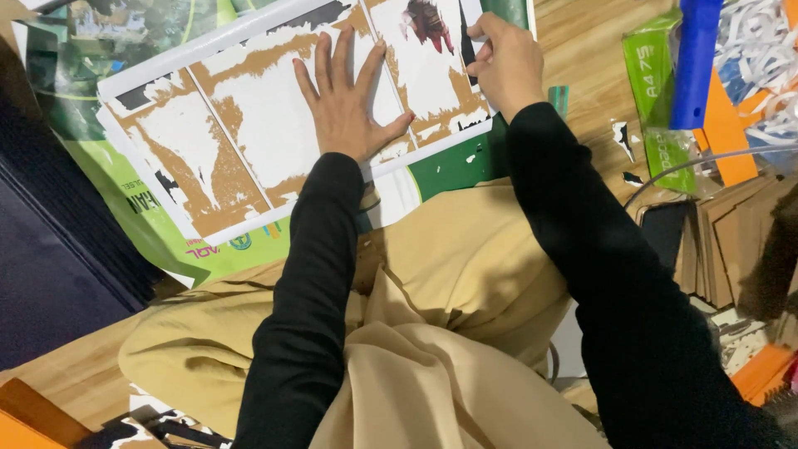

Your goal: Manually assembling folders by applying adhesive to cardboard bases and attaching printed paper covers.

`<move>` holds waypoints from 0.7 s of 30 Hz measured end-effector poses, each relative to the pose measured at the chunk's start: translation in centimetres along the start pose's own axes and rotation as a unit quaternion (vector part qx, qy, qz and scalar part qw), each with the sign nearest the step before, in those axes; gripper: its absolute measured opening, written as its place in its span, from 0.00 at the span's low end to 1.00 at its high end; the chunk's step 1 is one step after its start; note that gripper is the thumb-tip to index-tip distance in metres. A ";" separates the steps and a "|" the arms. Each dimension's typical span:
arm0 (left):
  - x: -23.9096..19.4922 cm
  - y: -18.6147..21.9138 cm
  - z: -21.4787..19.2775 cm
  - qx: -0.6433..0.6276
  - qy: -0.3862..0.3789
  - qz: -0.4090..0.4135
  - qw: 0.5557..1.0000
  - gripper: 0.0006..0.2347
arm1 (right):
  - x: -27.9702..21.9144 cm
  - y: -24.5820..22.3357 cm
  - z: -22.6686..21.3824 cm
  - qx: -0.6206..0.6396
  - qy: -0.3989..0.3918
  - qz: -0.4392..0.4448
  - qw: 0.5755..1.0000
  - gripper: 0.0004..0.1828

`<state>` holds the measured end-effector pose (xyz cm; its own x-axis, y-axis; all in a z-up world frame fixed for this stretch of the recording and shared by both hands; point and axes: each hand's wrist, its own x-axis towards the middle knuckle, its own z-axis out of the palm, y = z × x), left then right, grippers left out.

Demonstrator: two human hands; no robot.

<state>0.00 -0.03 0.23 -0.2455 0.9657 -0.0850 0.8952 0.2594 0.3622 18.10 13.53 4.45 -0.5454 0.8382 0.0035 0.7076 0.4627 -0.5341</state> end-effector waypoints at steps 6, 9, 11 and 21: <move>0.1 -0.1 0.3 -0.003 0.009 0.000 1.000 0.39 | 0.1 0.3 0.0 -0.007 -0.007 -0.009 1.000 0.18; 0.1 -0.2 0.4 -0.004 0.015 0.002 1.000 0.39 | 0.2 0.2 0.0 -0.013 -0.013 -0.002 1.000 0.18; 0.1 -0.1 0.1 -0.005 0.006 -0.001 1.000 0.39 | 0.1 0.1 -0.1 -0.010 -0.009 -0.011 1.000 0.18; 0.0 0.0 -0.1 -0.012 -0.003 -0.005 1.000 0.39 | 0.0 0.8 -0.2 0.022 0.000 -0.049 0.999 0.17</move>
<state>0.01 0.00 0.30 -0.2524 0.9630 -0.0943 0.8833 0.2691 0.3838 18.78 13.93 4.14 -0.6115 0.7891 0.0580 0.6302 0.5301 -0.5674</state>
